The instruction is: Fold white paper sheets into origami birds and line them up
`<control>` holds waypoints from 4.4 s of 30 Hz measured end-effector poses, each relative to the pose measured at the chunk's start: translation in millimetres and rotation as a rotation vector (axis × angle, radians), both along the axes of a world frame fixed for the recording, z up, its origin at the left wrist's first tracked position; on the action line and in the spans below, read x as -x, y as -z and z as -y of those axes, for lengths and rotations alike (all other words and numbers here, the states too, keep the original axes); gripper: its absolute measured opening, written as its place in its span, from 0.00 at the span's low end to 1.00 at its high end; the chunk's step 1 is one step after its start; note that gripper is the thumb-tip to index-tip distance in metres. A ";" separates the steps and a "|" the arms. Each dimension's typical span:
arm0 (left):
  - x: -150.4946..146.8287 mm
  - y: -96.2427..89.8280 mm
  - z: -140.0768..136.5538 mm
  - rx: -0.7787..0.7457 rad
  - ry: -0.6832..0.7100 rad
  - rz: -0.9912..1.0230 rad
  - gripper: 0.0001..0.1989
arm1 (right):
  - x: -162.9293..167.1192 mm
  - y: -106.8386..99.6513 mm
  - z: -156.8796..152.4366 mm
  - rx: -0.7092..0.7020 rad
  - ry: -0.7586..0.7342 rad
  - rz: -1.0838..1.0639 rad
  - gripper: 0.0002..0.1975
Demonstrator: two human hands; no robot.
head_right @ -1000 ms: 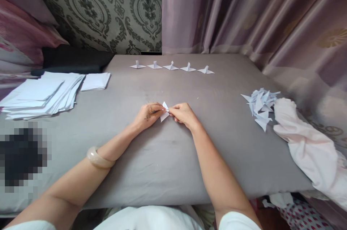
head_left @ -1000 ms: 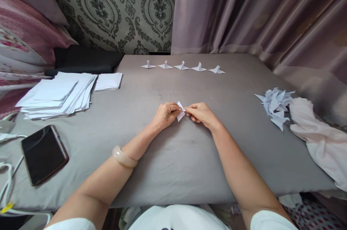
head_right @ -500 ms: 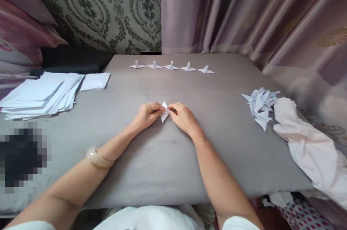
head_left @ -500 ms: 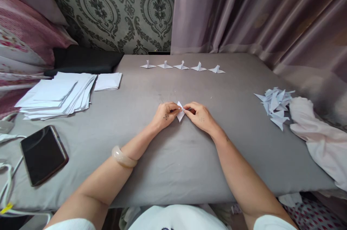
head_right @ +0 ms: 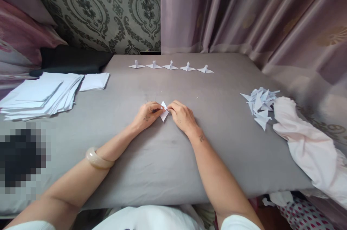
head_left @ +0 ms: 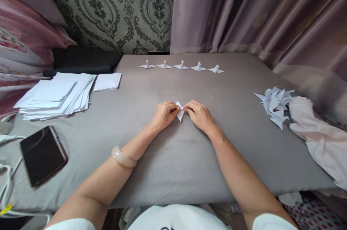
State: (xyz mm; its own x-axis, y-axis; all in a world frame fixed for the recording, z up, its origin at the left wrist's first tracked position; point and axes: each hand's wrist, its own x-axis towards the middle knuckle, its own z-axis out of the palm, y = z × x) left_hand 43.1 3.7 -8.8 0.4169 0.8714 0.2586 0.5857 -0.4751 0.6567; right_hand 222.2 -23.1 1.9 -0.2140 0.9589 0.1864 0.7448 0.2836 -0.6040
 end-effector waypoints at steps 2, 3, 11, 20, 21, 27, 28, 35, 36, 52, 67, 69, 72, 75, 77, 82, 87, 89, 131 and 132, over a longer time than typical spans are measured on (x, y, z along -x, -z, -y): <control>0.0 -0.5 0.1 -0.003 -0.001 -0.001 0.08 | 0.1 0.3 -0.4 -0.007 0.002 -0.009 0.09; -0.1 -0.7 0.2 -0.005 -0.003 -0.001 0.08 | 0.3 0.5 -0.5 -0.009 0.001 -0.013 0.09; -1.6 -0.9 1.3 -0.021 -0.010 0.039 0.08 | 4.3 4.8 -1.3 -0.051 0.024 -0.074 0.11; 4.5 5.2 -3.2 -0.048 -0.337 0.119 0.05 | 3.9 13.8 -5.7 -0.052 0.128 -0.178 0.18; 4.6 4.9 -2.4 -0.039 -0.329 0.111 0.06 | 3.7 14.4 -5.9 -0.052 0.129 -0.182 0.18; 12.9 5.1 -7.6 -0.125 -0.381 0.033 0.22 | 2.3 15.9 -5.8 -0.024 0.145 -0.221 0.18; 16.0 6.7 -11.2 -0.152 -0.377 0.004 0.23 | 2.4 15.7 -5.6 -0.018 0.147 -0.217 0.18; 26.8 9.6 -18.8 -0.142 -0.279 -0.207 0.18 | 3.1 16.0 -5.3 -0.027 0.144 -0.192 0.18; 26.0 6.8 -16.2 -0.142 -0.299 -0.241 0.17 | 2.8 16.6 -5.5 -0.029 0.146 -0.193 0.18; 7.3 -7.9 9.1 0.214 -0.310 -0.135 0.11 | 4.7 15.0 -4.7 -0.034 0.159 -0.196 0.15; 8.8 -3.0 -0.8 0.058 -0.249 0.101 0.16 | 29.2 9.7 -12.1 -0.005 0.115 0.099 0.09; 8.5 -2.3 -0.9 0.093 -0.205 0.126 0.14 | 27.1 8.3 -10.2 -0.014 0.093 0.099 0.09; 8.3 -1.6 -1.3 0.106 -0.158 0.134 0.08 | 23.6 7.9 -5.6 -0.016 0.064 0.094 0.09; 7.6 -2.1 -1.6 0.080 -0.149 0.104 0.03 | 21.1 8.1 -0.8 -0.015 0.051 0.072 0.07; 6.8 -2.8 -1.6 0.066 -0.152 0.087 0.02 | 20.5 7.8 1.2 -0.029 0.073 0.013 0.06; 6.0 -2.9 -1.3 0.043 -0.145 0.054 0.03 | 22.7 8.1 0.4 -0.104 0.080 -0.173 0.04; 6.5 -1.9 -1.7 0.033 -0.142 0.020 0.04 | 26.7 10.6 -1.7 -0.111 0.050 -0.204 0.06; 6.6 -2.5 -1.6 0.042 -0.139 0.014 0.04 | 27.7 10.4 -1.5 -0.103 0.048 -0.194 0.06; 7.5 -7.0 0.4 0.064 -0.044 -0.005 0.06 | 29.7 -12.1 -8.9 0.645 0.317 -0.869 0.10; 7.4 -6.5 0.1 0.064 -0.044 -0.008 0.06 | 29.9 -11.6 -9.1 0.639 0.319 -0.865 0.10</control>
State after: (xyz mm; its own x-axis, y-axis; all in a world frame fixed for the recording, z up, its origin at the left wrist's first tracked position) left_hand 35.7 3.6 -2.3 0.3796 0.9036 0.1985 0.6101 -0.4058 0.6805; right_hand 192.2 -14.0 13.5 0.0217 0.9194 -0.3928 -0.0126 -0.3926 -0.9196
